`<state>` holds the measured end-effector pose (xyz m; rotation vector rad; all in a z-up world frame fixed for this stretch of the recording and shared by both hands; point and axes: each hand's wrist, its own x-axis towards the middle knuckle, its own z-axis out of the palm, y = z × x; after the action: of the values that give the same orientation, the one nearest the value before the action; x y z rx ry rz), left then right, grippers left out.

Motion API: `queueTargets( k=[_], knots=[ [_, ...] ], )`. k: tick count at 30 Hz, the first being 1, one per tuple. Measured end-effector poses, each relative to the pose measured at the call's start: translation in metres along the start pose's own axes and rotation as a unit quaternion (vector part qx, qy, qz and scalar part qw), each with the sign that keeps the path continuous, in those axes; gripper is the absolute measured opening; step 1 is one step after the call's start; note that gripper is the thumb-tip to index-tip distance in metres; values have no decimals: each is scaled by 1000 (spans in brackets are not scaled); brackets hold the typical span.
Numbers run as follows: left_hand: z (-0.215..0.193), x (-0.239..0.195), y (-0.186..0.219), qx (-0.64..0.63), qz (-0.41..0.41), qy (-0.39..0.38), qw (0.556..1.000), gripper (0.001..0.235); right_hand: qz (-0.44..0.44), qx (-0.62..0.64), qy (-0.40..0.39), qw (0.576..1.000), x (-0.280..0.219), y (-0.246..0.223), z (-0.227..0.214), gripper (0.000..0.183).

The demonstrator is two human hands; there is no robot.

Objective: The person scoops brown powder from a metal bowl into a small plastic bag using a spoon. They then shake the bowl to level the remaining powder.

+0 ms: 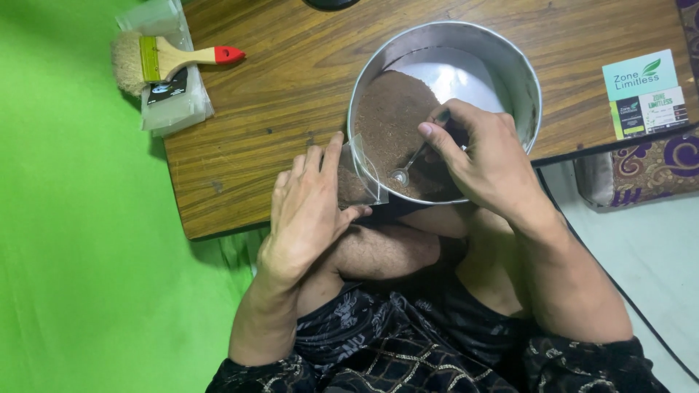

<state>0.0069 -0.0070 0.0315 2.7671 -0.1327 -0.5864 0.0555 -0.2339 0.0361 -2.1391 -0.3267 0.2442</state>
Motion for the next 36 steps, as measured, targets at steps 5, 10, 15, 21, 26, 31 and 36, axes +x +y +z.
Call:
queueTargets(
  k=[5, 10, 15, 21, 26, 31, 36],
  knots=[
    [-5, -1, 4, -2, -3, -1, 1000, 108, 37, 0, 11, 999, 2, 5, 2, 23],
    [-4, 0, 1, -5, -4, 1, 1000, 110, 66, 10, 27, 997, 4, 9, 2, 24],
    [-9, -1, 4, -8, -15, 2, 1000, 108, 63, 27, 38, 997, 5, 9, 2, 24],
    [-6, 0, -2, -10, -8, 15, 1000, 110, 30, 45, 51, 997, 6, 11, 9, 21],
    [-5, 0, -2, -9, -10, 18, 1000, 110, 6, 61, 36, 997, 6, 9, 11, 20],
    [-6, 0, -2, -13, -11, 15, 1000, 110, 4, 63, 31, 998, 6, 9, 13, 20],
    [-6, 0, -1, -10, -10, 15, 1000, 112, -2, 67, 28, 997, 7, 12, 14, 20]
  ],
)
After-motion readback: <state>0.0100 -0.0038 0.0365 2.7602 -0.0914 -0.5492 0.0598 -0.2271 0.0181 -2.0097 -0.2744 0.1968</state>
